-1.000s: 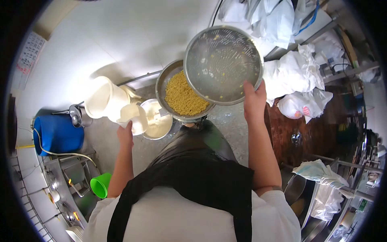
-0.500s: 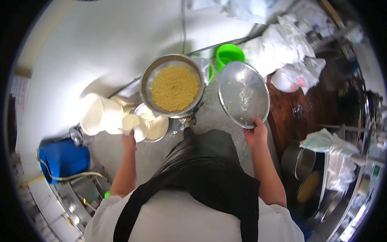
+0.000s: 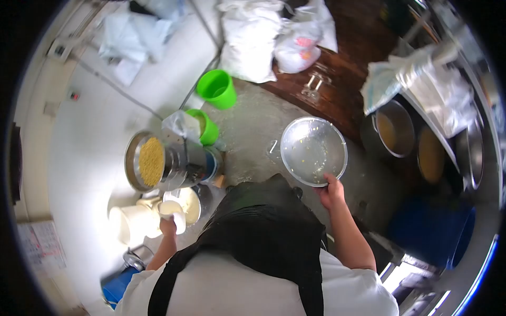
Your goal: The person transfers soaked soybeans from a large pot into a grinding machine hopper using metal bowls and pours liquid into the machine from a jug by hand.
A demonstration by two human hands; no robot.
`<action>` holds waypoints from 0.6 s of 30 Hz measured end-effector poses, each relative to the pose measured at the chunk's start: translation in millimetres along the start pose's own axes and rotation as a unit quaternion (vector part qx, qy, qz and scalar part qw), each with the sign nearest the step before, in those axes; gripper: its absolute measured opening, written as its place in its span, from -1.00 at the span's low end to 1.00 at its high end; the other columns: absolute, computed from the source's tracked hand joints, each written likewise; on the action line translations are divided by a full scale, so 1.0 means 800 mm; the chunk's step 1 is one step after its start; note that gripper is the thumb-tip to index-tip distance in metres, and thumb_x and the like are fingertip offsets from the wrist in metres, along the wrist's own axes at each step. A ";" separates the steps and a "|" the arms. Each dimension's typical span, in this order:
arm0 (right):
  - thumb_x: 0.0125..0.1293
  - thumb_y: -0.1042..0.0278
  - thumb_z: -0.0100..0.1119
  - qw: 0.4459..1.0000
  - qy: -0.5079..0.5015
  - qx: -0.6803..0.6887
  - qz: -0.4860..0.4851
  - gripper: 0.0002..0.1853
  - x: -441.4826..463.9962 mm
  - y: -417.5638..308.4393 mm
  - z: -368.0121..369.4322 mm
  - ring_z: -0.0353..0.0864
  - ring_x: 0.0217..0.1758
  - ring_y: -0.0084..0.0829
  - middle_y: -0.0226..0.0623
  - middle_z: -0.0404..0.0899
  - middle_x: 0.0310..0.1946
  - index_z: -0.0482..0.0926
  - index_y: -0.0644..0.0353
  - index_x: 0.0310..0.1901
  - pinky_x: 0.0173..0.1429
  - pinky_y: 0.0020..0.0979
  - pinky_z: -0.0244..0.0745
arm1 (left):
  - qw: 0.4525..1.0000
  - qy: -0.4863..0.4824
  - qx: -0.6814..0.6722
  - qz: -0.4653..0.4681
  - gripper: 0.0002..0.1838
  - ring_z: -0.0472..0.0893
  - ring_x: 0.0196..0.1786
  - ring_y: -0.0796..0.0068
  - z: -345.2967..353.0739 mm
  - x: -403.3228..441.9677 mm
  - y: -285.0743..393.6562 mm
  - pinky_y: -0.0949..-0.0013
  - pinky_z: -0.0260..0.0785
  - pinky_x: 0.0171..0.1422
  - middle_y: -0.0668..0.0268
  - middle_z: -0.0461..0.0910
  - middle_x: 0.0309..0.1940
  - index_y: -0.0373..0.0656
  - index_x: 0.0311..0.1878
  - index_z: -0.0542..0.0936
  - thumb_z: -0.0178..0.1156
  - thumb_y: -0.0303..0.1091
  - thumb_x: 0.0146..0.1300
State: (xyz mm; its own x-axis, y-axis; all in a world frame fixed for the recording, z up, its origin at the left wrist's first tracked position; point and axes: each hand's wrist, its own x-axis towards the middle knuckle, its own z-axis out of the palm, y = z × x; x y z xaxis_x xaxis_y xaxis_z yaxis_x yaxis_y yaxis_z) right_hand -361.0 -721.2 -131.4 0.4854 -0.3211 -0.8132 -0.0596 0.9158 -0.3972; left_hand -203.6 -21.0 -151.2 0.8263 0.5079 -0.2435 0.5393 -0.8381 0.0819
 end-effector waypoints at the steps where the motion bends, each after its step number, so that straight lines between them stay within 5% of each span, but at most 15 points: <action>1: 0.50 0.42 0.08 1.000 0.023 0.006 -0.006 -0.50 0.003 -0.011 -0.037 0.60 0.31 -0.02 0.00 0.52 0.32 0.34 0.32 0.42 0.33 0.18 0.59 | 0.996 -0.051 0.066 0.041 -0.35 0.64 0.24 -0.23 0.007 -0.012 0.027 -0.06 0.45 0.37 -0.23 0.67 0.14 -0.44 0.26 0.55 0.41 -0.12 0.28; 5: 0.46 0.42 0.13 0.993 0.103 0.035 -0.054 -0.52 0.011 -0.040 -0.158 0.68 0.21 -0.04 -0.03 0.57 0.23 0.37 0.26 0.38 0.17 0.13 0.72 | 0.983 -0.077 0.030 0.164 -0.37 0.66 0.18 -0.24 0.039 -0.063 0.119 -0.08 0.47 0.32 -0.22 0.70 0.05 -0.43 0.22 0.57 0.42 -0.13 0.23; 9: 0.42 0.43 0.12 0.980 0.154 0.082 -0.094 -0.54 0.017 -0.061 -0.223 0.71 0.11 -0.09 -0.08 0.61 0.17 0.42 0.14 0.34 -0.05 0.04 0.76 | 0.959 -0.200 0.014 0.199 -0.47 0.71 0.11 -0.15 0.080 -0.093 0.268 -0.03 0.50 0.23 -0.13 0.74 0.00 -0.37 0.12 0.65 0.41 -0.15 0.21; 12: 0.42 0.41 0.12 0.975 0.145 0.126 -0.114 -0.56 0.016 -0.086 -0.236 0.71 0.09 -0.11 -0.12 0.62 0.16 0.44 0.12 0.31 -0.07 0.03 0.74 | 0.910 -0.224 0.014 0.349 -0.48 0.71 0.10 -0.17 0.101 -0.127 0.378 -0.02 0.51 0.20 -0.11 0.74 -0.02 -0.33 0.14 0.66 0.39 -0.15 0.22; 18: 0.41 0.39 0.11 0.966 0.194 0.127 -0.114 -0.55 0.062 -0.139 -0.270 0.71 0.11 -0.05 -0.12 0.61 0.15 0.39 0.05 0.32 -0.07 0.11 0.75 | 0.853 -0.281 0.002 0.440 -0.49 0.70 0.12 -0.21 0.183 -0.161 0.591 -0.04 0.52 0.18 -0.15 0.73 -0.01 -0.29 0.11 0.65 0.39 -0.11 0.22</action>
State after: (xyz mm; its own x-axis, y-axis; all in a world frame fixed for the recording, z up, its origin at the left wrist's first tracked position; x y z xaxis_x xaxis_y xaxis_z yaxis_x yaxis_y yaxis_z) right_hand -519.0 -891.5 -219.6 0.0943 -0.5417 -0.8353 0.2503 0.8249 -0.5068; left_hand -79.0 -512.2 -222.5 0.7020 -0.4929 -0.5141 -0.2520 -0.8470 0.4681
